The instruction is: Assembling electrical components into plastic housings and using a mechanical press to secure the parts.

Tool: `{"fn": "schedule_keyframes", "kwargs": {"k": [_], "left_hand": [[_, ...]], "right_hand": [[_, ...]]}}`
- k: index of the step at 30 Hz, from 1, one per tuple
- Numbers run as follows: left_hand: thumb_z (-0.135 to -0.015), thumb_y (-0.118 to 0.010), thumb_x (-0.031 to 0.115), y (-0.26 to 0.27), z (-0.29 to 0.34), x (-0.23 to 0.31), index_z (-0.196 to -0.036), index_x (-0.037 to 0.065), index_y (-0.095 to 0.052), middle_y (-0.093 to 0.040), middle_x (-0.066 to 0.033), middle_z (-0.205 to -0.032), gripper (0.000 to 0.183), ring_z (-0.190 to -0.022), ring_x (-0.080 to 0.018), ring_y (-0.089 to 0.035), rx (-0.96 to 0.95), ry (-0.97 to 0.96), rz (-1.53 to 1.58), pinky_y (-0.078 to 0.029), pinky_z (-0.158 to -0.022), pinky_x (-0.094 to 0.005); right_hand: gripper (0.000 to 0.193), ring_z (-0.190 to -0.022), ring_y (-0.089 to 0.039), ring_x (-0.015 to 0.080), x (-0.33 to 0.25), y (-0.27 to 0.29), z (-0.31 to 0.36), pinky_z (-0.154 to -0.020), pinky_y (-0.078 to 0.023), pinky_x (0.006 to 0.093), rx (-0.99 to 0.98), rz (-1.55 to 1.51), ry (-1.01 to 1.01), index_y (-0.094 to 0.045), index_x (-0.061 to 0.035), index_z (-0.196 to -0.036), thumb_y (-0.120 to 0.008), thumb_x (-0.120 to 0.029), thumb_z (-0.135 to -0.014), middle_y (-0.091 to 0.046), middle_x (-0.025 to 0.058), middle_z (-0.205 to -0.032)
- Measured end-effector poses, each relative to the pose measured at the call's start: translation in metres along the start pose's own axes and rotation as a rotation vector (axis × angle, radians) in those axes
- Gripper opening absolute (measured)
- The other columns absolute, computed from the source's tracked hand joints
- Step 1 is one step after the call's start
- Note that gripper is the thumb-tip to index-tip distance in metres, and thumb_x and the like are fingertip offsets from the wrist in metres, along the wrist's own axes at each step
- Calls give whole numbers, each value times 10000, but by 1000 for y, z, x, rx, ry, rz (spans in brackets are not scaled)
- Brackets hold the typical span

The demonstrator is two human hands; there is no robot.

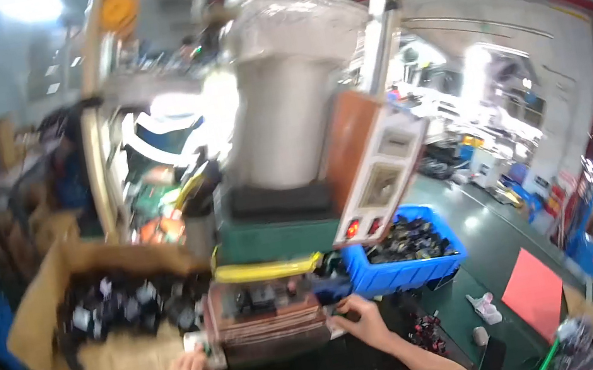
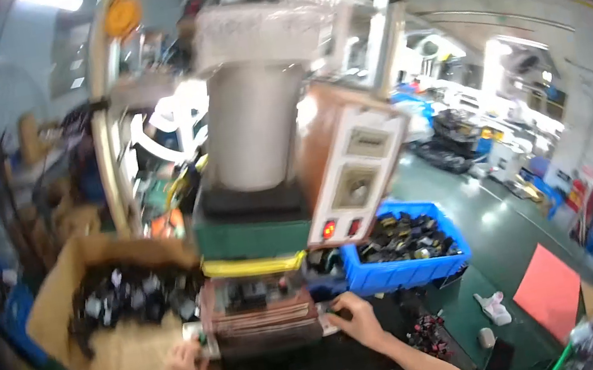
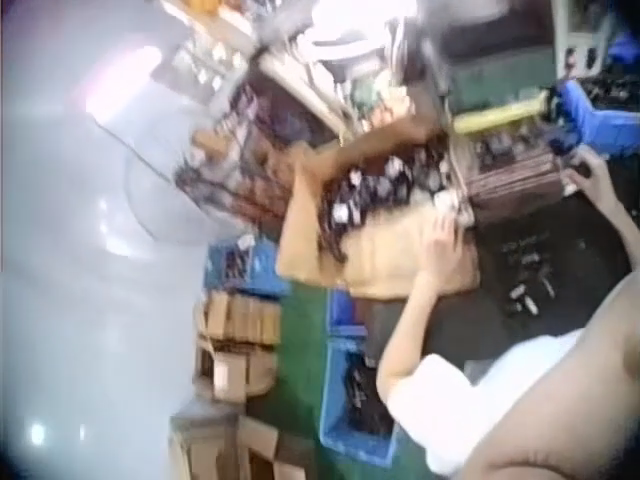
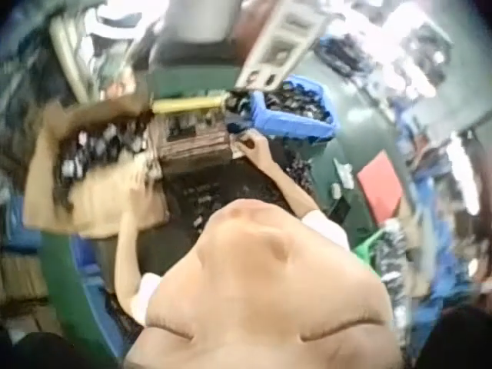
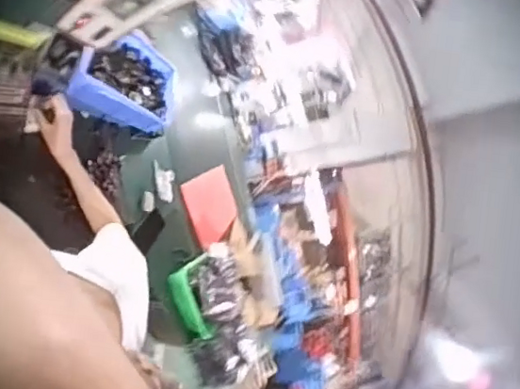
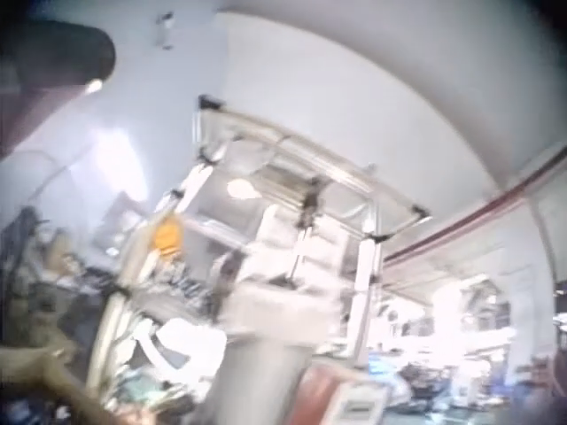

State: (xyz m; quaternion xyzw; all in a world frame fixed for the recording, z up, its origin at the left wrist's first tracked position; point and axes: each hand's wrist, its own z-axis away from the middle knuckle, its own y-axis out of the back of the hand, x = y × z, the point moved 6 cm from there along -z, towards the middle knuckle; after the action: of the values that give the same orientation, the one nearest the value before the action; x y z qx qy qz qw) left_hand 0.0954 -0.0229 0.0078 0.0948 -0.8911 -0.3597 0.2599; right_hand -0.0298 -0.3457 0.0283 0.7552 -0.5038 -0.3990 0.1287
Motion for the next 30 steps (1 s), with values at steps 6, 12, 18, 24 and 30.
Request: {"fn": "schedule_keyframes", "kwargs": {"k": [6,12,18,24,30], "left_hand": [[-742,-625,112,16,11,3,-1046,13,-516,-544,-167,-1180,338,-1110,-329,-502,-37,47,-94,-412,-915,-424],[-794,-596,134,-8,6,12,-1097,7,-503,-544,-180,-1182,342,-1030,-369,-537,-98,135,-114,-441,-872,-444],[-801,-611,145,-13,4,27,-1152,13,-466,-499,-165,-1266,402,-1102,-359,-504,-121,94,-118,-438,-894,-424],[-691,-709,184,-4,15,18,-1078,9,-524,-552,-179,-1177,464,-1078,-365,-527,-28,-20,-139,-462,-867,-410],[-684,-669,112,-3,12,1,-1055,1,-545,-532,-202,-1193,407,-1070,-376,-521,-37,88,-155,-428,-903,-434]], "right_hand": [[238,-747,-593,244,-18,-9,-9,-671,-466,323,-32,8,-39,-565,31,-780,-759,-17,-649,-606,127,-831],[216,-701,-554,306,-12,7,-9,-602,-437,344,38,-24,-70,-500,23,-725,-697,64,-647,-540,144,-756],[280,-723,-525,344,1,20,-1,-631,-429,372,51,-36,-41,-469,20,-738,-721,13,-616,-503,163,-768],[236,-802,-585,314,-8,13,3,-690,-472,384,-61,33,-10,-587,-8,-788,-736,-165,-695,-590,134,-837],[269,-704,-582,251,2,-7,2,-621,-474,325,-20,-47,-25,-556,7,-814,-744,-173,-747,-575,118,-845]]}}
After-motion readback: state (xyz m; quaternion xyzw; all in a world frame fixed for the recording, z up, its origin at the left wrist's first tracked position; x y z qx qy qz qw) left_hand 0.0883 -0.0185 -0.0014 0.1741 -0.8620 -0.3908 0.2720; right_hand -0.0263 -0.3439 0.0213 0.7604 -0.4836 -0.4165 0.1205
